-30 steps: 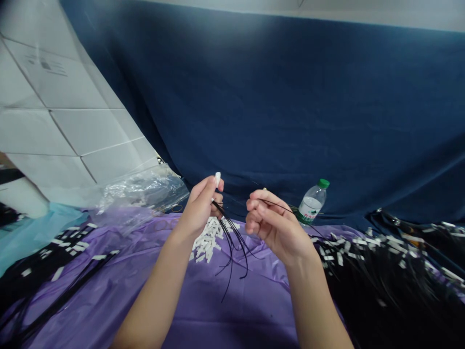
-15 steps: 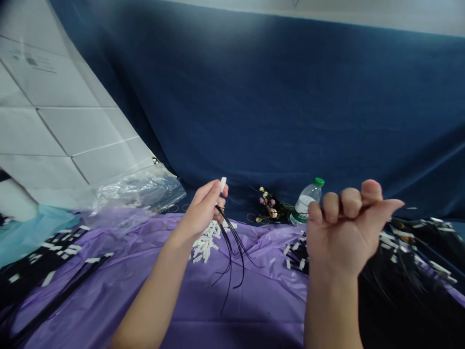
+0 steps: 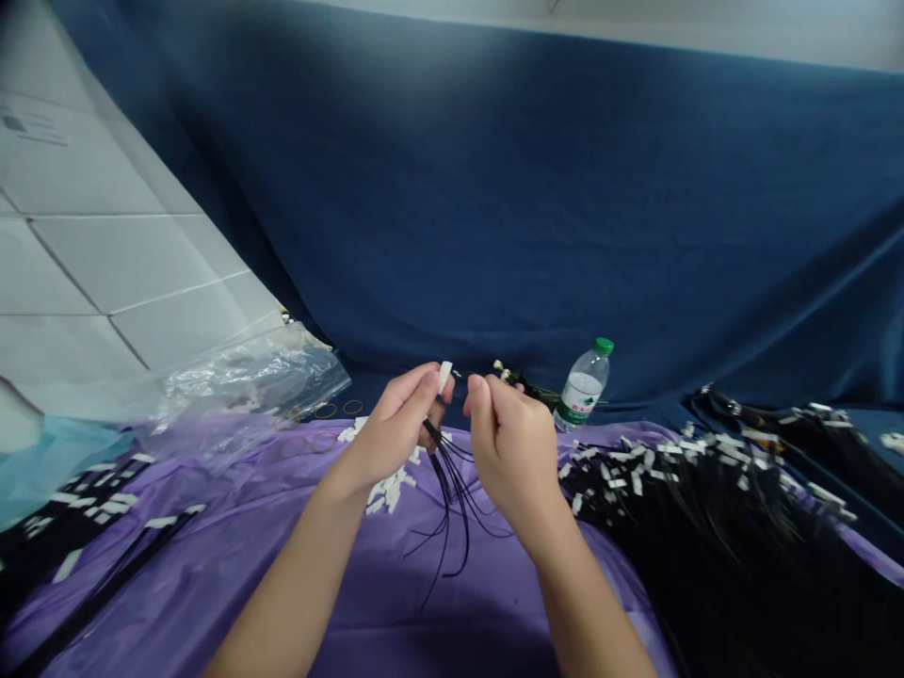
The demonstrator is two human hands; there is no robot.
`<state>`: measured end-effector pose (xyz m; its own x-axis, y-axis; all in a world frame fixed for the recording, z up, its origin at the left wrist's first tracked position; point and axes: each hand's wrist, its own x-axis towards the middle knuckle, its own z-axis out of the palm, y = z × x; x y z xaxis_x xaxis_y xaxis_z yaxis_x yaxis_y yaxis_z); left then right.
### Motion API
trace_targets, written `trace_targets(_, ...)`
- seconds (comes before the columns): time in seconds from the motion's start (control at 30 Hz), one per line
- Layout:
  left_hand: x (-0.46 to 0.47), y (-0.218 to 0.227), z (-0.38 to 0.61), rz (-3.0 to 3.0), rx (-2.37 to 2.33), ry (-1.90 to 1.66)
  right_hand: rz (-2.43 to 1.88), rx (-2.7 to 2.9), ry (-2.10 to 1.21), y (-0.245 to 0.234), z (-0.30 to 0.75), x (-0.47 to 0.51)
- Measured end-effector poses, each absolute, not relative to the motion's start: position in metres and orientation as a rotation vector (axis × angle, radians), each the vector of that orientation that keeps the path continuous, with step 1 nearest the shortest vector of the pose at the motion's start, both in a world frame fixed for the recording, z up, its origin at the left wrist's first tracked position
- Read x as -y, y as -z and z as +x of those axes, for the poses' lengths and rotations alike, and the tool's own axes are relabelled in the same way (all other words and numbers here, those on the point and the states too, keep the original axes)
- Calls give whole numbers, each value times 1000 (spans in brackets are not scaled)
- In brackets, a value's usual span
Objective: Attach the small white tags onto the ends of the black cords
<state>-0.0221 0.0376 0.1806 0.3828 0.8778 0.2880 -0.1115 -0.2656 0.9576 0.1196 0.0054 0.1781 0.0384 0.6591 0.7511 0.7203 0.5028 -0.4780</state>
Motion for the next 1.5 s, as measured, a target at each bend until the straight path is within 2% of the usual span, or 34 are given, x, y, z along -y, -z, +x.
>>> trace_targets(0.33,-34,-182,-20,1538,-672,-1137,-1198,1666,73,-181,120,-3)
trace_targets(0.43,-35,-182,-21,1545,-661,-1137,-1168,1638,-130,-181,119,-1)
trace_targets(0.6,-34,-183,-21,1584,-681,-1118,-1028,1507,-695,-177,117,-5)
trace_targets(0.7,-34,-183,-20,1605,-692,-1112,-936,1409,-867,-174,116,-7)
trace_targets(1.0,-34,-185,-19,1574,-674,-1101,-872,1363,-901,-174,112,-4)
trace_targets(1.33,-34,-185,-20,1588,-674,-1091,-935,1413,-725,-179,114,1)
trace_targets(1.5,-34,-184,-20,1547,-657,-1070,-779,1213,-1072,-178,109,-1)
